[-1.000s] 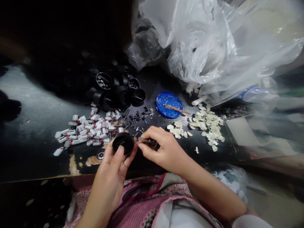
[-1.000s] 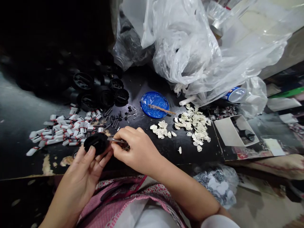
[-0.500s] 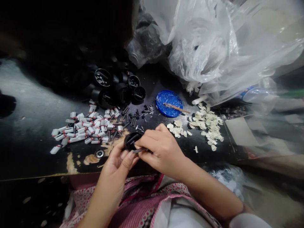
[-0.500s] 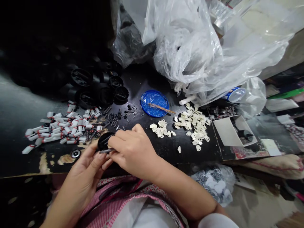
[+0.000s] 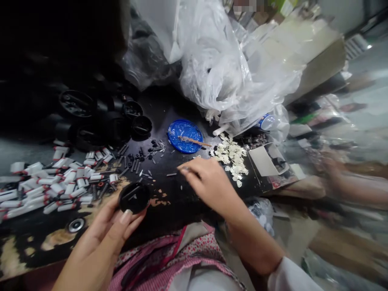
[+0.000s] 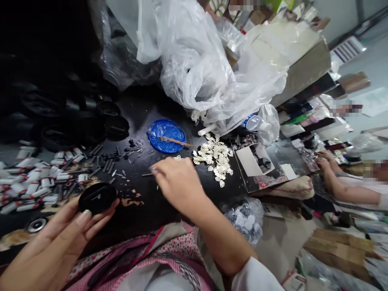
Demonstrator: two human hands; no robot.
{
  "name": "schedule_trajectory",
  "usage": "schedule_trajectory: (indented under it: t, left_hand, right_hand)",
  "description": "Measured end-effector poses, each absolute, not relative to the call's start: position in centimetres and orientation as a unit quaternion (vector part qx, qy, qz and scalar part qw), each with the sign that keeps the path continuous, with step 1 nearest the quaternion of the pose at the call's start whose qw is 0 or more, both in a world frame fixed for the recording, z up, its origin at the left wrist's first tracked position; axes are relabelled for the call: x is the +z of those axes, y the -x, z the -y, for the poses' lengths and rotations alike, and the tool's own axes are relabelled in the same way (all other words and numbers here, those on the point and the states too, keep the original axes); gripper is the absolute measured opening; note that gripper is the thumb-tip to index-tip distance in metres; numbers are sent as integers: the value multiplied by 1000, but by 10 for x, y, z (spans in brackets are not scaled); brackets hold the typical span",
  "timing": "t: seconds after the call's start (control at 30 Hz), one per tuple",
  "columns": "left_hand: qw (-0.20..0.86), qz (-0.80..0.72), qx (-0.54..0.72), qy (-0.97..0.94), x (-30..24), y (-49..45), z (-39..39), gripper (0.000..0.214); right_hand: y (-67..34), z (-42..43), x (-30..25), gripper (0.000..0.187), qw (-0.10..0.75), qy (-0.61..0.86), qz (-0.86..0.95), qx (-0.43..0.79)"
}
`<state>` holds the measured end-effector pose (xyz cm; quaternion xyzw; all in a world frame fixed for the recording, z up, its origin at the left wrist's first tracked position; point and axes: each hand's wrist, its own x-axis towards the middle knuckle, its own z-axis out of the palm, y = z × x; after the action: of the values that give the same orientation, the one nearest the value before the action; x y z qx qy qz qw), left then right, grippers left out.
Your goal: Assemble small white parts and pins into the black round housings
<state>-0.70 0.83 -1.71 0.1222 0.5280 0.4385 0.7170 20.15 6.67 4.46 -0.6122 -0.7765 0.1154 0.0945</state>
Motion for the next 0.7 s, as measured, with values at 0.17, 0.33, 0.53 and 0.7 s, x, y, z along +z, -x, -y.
schedule_trajectory:
  t: [0.17, 0.33, 0.53, 0.7]
  left_hand:
    - [718, -538, 436, -61, -7, 1, -11, 60]
    - [730, -513, 444, -79, -6, -1, -10, 59]
    - [722, -451, 523, -49, 1, -7, -15, 38]
    - [736, -432, 521, -26, 1, 0, -18, 27]
  right_hand:
    - [-229, -80, 24, 17, 27, 662, 746, 63]
    - [-213, -75, 27, 11, 74, 637, 760, 105]
    - [-172, -62, 29, 5, 195, 498, 795, 286]
    - [-154, -56, 25, 6, 219, 442, 834, 247]
